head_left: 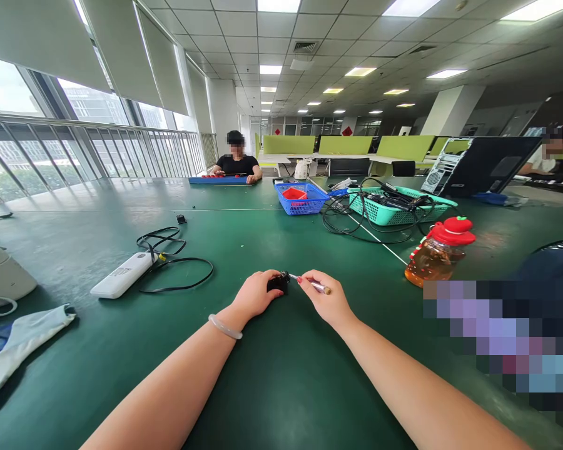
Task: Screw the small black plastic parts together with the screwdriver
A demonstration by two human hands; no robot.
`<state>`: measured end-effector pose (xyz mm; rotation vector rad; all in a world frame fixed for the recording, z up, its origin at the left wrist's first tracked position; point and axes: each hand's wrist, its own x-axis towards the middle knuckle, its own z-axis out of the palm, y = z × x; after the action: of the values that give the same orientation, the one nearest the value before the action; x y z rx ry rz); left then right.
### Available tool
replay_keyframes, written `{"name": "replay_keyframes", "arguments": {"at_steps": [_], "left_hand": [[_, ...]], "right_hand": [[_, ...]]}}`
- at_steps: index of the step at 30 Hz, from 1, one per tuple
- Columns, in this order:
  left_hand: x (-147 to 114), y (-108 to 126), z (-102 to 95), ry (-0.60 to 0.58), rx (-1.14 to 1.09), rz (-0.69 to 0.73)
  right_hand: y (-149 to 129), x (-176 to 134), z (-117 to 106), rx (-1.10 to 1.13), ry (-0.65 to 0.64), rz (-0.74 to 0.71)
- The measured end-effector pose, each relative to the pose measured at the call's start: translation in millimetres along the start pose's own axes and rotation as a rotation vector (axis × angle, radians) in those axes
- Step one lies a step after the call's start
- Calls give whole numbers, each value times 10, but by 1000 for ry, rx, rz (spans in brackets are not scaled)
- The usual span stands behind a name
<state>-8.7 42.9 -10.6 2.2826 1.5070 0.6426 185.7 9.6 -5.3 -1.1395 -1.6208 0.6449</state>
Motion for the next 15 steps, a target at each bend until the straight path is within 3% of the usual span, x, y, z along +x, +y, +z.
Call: {"name": "replay_keyframes", "arguments": {"at_steps": [6, 10, 15], "left_hand": [[-33, 9, -15, -10, 27, 31], [-38, 4, -18, -24, 42, 37], [-20, -5, -16, -38, 42, 49]], "right_hand": [[23, 34, -11, 32, 11, 182], [-61, -6, -25, -2, 105, 107], [-128, -53, 21, 8, -16, 62]]}}
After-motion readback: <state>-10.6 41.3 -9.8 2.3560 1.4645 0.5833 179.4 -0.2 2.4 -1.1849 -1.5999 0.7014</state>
